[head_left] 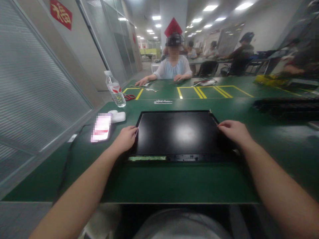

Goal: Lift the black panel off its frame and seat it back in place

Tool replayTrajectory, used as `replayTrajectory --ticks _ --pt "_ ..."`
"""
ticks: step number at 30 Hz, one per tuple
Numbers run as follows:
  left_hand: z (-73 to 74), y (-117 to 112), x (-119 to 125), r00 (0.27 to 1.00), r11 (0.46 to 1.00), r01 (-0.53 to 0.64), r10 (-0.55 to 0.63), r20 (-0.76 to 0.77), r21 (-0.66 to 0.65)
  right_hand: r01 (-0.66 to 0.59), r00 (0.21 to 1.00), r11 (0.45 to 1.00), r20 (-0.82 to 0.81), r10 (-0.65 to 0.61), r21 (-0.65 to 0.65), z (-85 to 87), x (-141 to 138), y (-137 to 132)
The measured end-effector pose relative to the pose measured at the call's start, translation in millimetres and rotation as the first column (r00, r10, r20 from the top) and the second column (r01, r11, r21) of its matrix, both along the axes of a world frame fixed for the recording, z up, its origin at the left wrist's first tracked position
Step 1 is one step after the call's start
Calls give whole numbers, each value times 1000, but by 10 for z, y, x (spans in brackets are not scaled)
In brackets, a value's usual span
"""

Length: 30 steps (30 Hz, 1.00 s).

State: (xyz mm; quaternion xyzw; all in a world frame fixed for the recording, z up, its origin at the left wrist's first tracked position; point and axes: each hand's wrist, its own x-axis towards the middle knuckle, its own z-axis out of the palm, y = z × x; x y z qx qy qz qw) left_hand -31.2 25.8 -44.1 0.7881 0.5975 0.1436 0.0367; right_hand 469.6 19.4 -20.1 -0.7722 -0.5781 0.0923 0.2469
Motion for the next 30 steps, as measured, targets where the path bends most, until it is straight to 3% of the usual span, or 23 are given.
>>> replayTrajectory --ticks 9,16,30 --pt "-19 45 -62 999 999 -13 14 35 -30 1 1000 1000 11 -1 -4 -2 4 8" --pt "-25 68 -85 999 996 -3 1 -34 -84 14 1000 1000 19 -14 -7 -7 4 6" --pt "-47 58 -73 1000 997 3 -3 -1 -75 -2 1000 999 13 2 37 -44 35 31"
